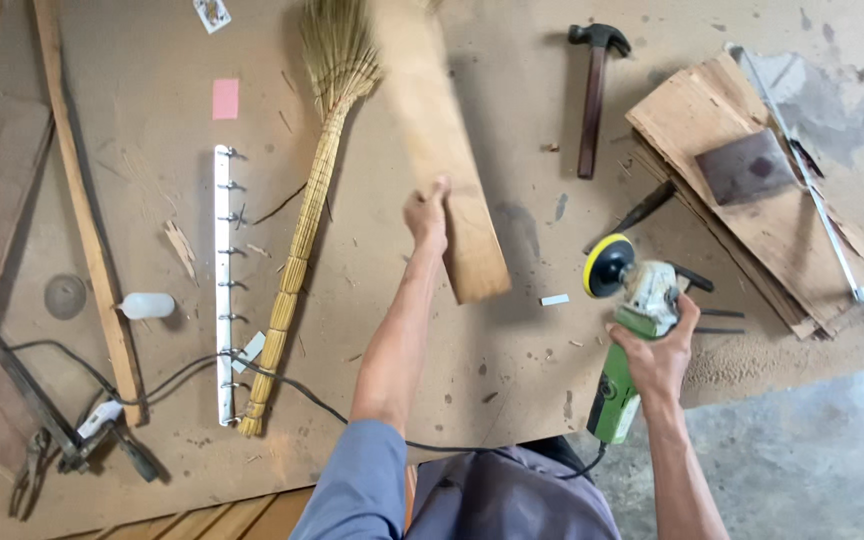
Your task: The person applies adhesive from a small bottle to a wooden board, spreads it with their finger, and then uses a power sander to smooth the surface of the board.
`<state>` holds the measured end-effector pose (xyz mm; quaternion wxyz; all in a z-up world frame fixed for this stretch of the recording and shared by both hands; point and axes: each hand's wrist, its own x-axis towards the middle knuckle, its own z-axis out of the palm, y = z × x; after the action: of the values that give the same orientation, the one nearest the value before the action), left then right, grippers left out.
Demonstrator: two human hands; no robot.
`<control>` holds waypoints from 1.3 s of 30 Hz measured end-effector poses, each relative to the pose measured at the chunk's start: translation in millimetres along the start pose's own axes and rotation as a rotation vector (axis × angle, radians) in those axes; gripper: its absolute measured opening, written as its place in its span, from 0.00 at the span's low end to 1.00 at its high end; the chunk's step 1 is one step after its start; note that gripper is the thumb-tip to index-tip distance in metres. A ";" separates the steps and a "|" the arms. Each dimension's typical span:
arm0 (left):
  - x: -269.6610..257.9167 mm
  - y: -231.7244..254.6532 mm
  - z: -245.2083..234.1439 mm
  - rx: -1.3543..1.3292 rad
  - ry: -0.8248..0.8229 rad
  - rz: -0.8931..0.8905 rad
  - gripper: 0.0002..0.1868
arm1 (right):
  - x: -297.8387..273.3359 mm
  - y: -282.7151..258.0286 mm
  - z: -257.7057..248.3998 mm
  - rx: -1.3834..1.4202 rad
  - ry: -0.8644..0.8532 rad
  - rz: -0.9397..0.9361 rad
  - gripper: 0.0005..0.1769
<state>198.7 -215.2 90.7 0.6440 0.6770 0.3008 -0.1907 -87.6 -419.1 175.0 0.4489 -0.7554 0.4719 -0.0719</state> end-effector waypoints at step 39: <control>-80.4 53.7 -215.4 -0.293 0.757 1.112 0.19 | -71.5 -151.6 134.4 0.100 -0.740 -0.208 0.53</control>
<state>146.0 -15.1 204.3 0.5818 0.6566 0.1356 0.4604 43.4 -258.5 231.8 0.6153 -0.7514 0.1948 0.1373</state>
